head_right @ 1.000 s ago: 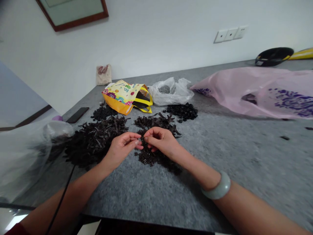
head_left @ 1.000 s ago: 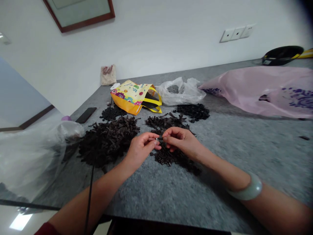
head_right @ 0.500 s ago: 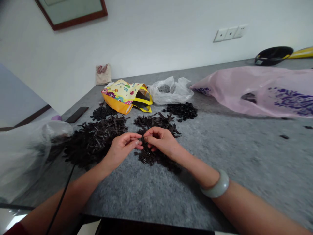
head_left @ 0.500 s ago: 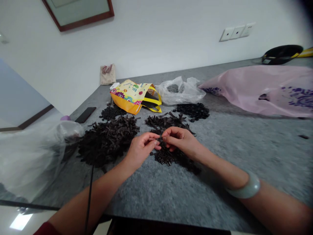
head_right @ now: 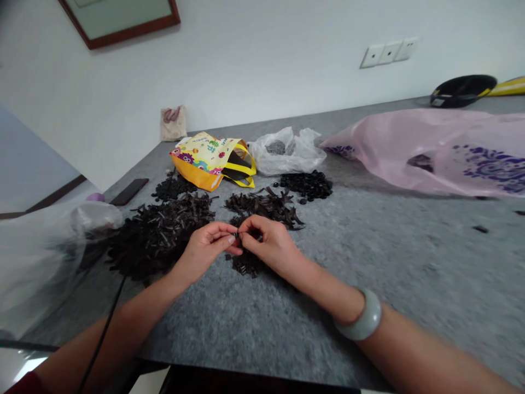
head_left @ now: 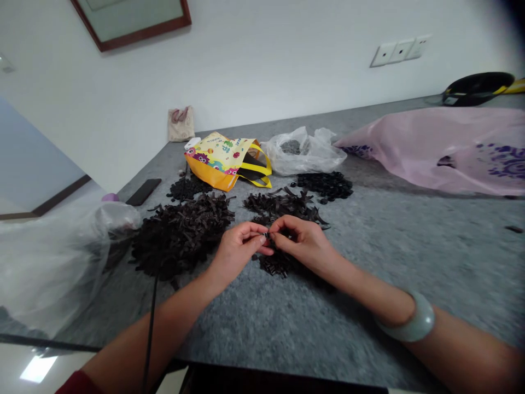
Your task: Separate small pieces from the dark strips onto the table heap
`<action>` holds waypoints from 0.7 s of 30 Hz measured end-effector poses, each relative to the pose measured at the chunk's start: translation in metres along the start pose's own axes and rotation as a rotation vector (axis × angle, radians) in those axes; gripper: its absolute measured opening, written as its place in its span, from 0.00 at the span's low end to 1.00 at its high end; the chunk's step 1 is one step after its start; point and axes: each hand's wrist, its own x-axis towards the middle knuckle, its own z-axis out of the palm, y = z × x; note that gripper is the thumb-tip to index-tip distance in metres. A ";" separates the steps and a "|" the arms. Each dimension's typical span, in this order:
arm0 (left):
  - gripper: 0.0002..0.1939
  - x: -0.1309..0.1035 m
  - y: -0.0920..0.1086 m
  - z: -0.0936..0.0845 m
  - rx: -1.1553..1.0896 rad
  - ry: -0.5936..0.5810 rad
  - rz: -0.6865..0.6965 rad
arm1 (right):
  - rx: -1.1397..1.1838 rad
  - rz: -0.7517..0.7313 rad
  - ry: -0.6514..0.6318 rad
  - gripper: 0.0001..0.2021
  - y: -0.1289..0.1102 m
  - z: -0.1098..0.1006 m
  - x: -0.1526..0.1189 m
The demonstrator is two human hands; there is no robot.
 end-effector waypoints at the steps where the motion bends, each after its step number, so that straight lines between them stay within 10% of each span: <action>1: 0.06 0.000 -0.001 0.001 -0.015 -0.002 -0.005 | 0.018 0.017 -0.008 0.06 0.000 0.001 0.000; 12: 0.16 0.003 0.000 -0.006 -0.380 -0.051 -0.269 | 0.289 0.113 -0.104 0.10 0.006 -0.008 0.003; 21: 0.10 0.002 0.002 -0.004 -0.313 -0.123 -0.231 | 0.216 -0.011 -0.173 0.10 0.006 -0.009 -0.001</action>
